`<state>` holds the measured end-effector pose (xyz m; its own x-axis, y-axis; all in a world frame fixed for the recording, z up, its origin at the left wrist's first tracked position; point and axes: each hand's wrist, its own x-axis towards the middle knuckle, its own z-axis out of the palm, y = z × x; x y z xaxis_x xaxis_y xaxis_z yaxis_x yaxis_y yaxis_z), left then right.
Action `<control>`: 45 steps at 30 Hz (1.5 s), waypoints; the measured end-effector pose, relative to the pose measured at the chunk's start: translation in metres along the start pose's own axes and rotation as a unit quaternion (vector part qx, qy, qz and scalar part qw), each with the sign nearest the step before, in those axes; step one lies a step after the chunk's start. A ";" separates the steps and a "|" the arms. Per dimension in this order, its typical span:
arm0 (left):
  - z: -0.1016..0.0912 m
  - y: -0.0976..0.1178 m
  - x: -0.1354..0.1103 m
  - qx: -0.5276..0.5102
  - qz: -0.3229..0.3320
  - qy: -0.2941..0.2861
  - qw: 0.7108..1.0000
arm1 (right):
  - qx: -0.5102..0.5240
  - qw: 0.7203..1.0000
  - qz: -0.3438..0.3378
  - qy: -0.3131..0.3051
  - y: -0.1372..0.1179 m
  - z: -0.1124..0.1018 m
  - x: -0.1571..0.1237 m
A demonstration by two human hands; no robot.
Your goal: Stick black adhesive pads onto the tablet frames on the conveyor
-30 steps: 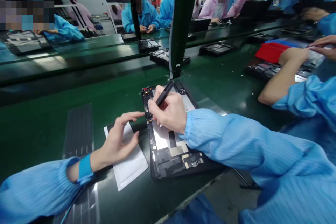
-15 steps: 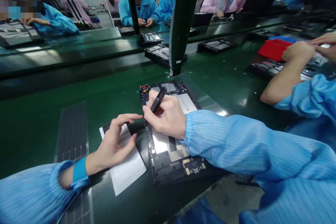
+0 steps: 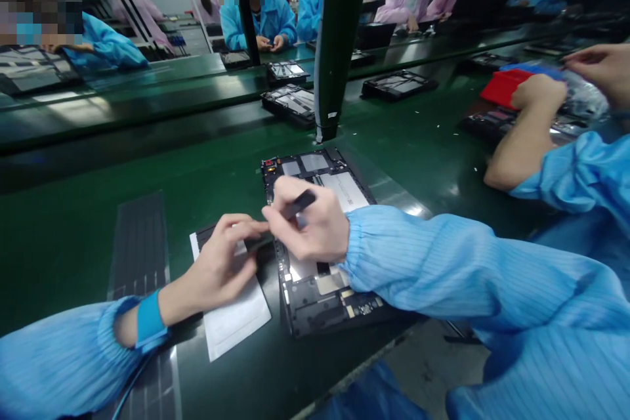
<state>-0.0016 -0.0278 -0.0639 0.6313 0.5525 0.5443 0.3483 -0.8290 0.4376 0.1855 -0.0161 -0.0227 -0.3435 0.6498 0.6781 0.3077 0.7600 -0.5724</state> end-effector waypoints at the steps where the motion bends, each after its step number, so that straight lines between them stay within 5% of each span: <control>1: -0.002 0.002 0.001 0.018 0.008 -0.017 1.000 | 0.016 0.999 0.027 0.034 0.000 -0.002 0.001; 4: -0.008 0.008 0.008 -0.017 -0.056 -0.016 0.998 | 0.084 0.988 0.103 0.078 0.001 -0.006 0.006; 9: -0.016 0.012 0.018 -0.161 -0.211 0.026 0.964 | 0.189 0.970 0.148 0.048 -0.001 -0.006 0.014; 21: -0.013 0.013 0.019 -0.118 -0.221 -0.007 0.968 | 0.173 0.976 0.132 0.029 -0.002 0.000 0.012; 26: -0.011 -0.004 0.021 -0.256 -0.339 0.007 0.905 | 0.234 0.962 0.136 0.043 -0.004 -0.007 0.012; 29: -0.008 -0.012 0.021 -0.292 -0.381 0.031 0.877 | 0.262 0.941 0.215 -0.008 0.004 -0.013 0.018; 34: -0.009 -0.003 0.024 -0.310 -0.371 -0.025 0.875 | 0.261 0.890 0.350 -0.133 0.020 -0.011 0.025; 45: -0.006 0.009 0.030 -0.351 -0.405 -0.031 0.843 | 0.147 0.929 0.324 -0.100 0.016 0.002 0.026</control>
<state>0.0169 -0.0185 -0.0394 0.4251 0.8897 -0.1664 0.2001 0.0869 0.9759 0.1795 0.0136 -0.0151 -0.3385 0.9387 0.0647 0.2612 0.1598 -0.9520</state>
